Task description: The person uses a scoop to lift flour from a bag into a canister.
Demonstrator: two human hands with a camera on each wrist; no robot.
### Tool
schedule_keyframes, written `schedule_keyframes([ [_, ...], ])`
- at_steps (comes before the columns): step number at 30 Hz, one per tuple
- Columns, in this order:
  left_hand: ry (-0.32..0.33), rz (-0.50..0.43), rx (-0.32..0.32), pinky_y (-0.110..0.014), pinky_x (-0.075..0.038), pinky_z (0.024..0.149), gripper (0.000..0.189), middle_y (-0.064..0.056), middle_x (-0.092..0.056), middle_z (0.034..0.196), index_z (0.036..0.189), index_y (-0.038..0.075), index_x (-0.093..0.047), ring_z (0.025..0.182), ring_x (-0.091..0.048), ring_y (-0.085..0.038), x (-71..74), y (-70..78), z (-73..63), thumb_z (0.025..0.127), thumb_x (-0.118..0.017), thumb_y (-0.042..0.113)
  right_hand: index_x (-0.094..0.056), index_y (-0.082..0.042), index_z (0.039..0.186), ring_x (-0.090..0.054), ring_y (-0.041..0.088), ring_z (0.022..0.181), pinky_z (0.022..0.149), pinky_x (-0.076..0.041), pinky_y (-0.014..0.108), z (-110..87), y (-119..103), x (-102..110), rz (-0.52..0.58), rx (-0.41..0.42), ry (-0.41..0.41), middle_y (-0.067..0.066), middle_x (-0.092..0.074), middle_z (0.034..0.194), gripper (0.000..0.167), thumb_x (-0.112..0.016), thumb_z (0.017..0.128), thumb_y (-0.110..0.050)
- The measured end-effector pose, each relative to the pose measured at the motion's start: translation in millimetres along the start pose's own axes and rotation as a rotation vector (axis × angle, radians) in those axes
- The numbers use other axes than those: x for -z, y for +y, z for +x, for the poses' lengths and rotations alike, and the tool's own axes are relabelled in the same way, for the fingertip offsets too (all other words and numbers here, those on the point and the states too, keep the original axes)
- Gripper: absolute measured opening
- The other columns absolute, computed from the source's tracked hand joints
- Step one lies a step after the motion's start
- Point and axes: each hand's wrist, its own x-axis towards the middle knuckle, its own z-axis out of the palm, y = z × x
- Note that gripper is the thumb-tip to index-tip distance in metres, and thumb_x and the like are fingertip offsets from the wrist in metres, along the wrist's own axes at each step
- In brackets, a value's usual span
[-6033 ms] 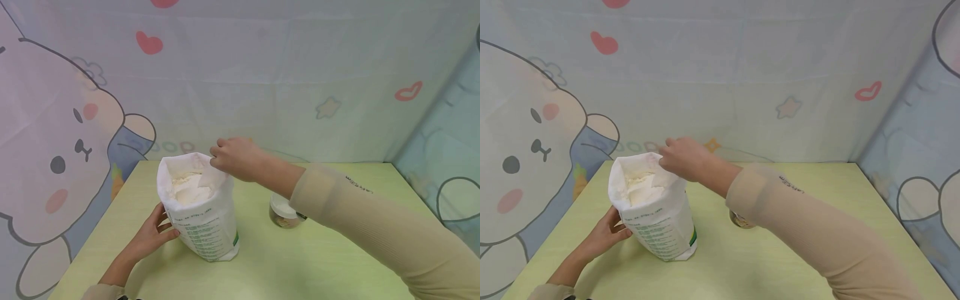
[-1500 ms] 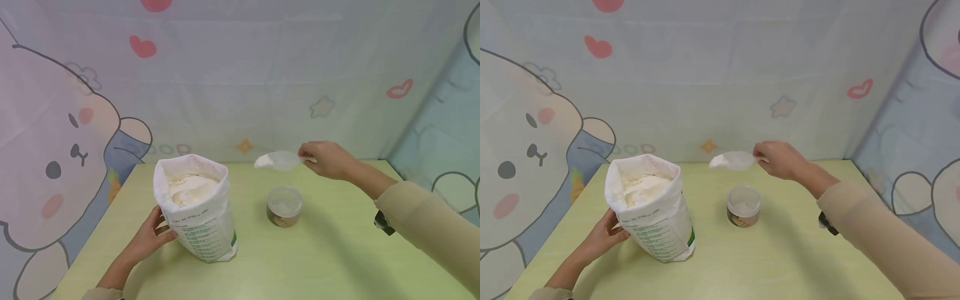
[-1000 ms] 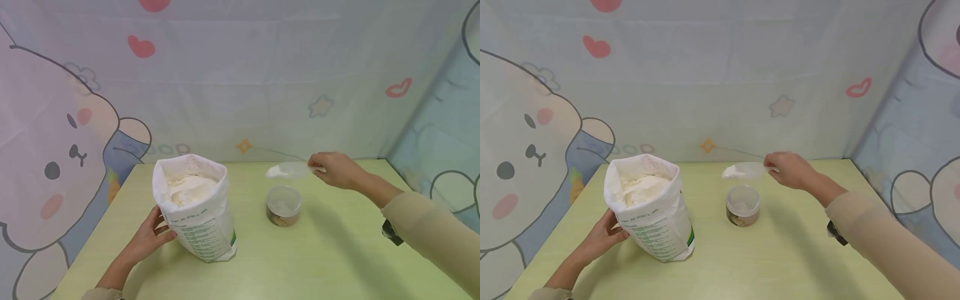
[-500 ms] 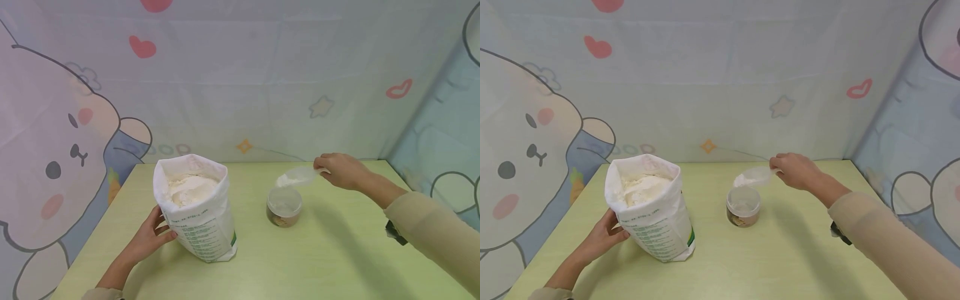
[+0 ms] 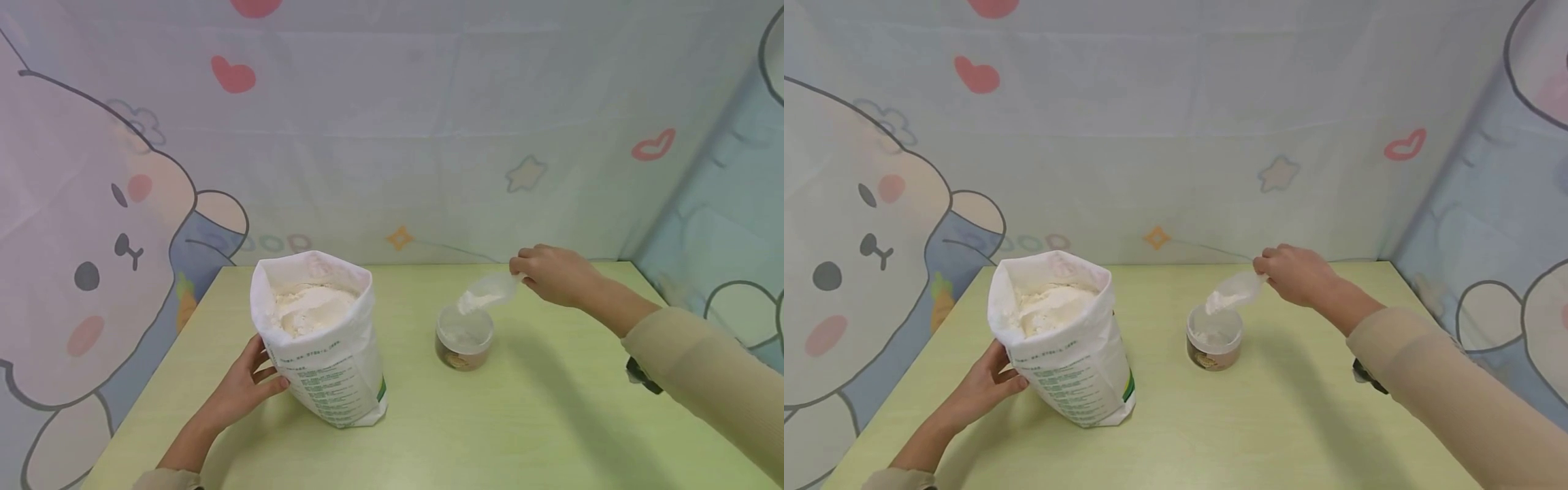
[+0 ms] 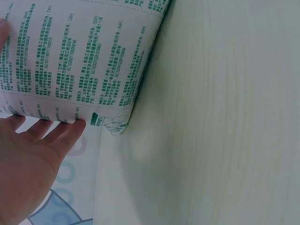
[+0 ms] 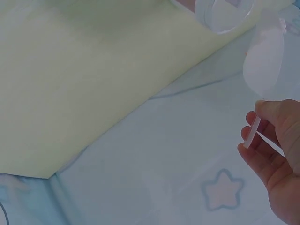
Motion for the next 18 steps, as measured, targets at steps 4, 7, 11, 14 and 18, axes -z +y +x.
schedule_keyframes([
  [4, -0.001, -0.003, -0.008, -0.015, -0.042, 0.093, 0.084, -0.011, -0.024, 0.145, 0.147, 0.014, -0.013, 0.117, -0.035, 0.009, 0.2, 0.2, -0.1, 0.083, -0.068, 0.011, -0.063, -0.009, 0.089, -0.058, 0.025, 0.079, 0.056, -0.052, 0.033, 4.5, -0.7, 4.2, -0.061, 0.031, 0.008, 0.003, -0.06, 0.084, 0.017, -0.07, 0.077, 0.0],
  [7, -0.002, -0.005, -0.009, -0.015, -0.042, 0.093, 0.084, -0.011, -0.024, 0.145, 0.147, 0.014, -0.013, 0.118, -0.035, 0.009, 0.2, 0.3, -0.1, 0.083, -0.068, 0.011, -0.064, -0.01, 0.09, -0.058, 0.024, 0.081, 0.055, -0.052, 0.032, 7.9, -1.1, 6.7, -0.113, 0.053, 0.009, 0.003, -0.06, 0.085, 0.018, -0.072, 0.076, -0.001],
  [11, -0.002, -0.003, -0.006, -0.015, -0.042, 0.093, 0.084, -0.012, -0.025, 0.145, 0.147, 0.014, -0.013, 0.118, -0.035, 0.008, 0.5, 0.3, -0.3, 0.083, -0.068, 0.011, -0.064, -0.008, 0.093, -0.056, 0.024, 0.081, 0.056, -0.052, 0.031, 11.7, -2.4, 9.6, -0.18, 0.089, 0.005, 0.004, -0.059, 0.087, 0.02, -0.072, 0.076, -0.002],
  [14, 0.001, -0.003, -0.006, -0.016, -0.043, 0.094, 0.084, -0.012, -0.025, 0.145, 0.147, 0.014, -0.014, 0.118, -0.035, 0.007, 0.6, 0.3, -0.4, 0.083, -0.068, 0.011, -0.063, -0.006, 0.096, -0.055, 0.024, 0.08, 0.057, -0.051, 0.03, 13.8, -4.3, 12.4, -0.225, 0.112, -0.007, 0.006, -0.059, 0.09, 0.02, -0.069, 0.078, 0.001],
  [18, 0.001, -0.006, -0.003, -0.016, -0.042, 0.094, 0.084, -0.012, -0.023, 0.145, 0.147, 0.013, -0.013, 0.118, -0.034, 0.008, 0.3, 0.8, -0.3, 0.083, -0.068, 0.011, -0.063, -0.005, 0.1, -0.054, 0.024, 0.083, 0.06, -0.052, 0.031, 15.8, -7.8, 15.9, -0.29, 0.135, -0.031, 0.007, -0.06, 0.095, 0.023, -0.067, 0.079, 0.005],
])
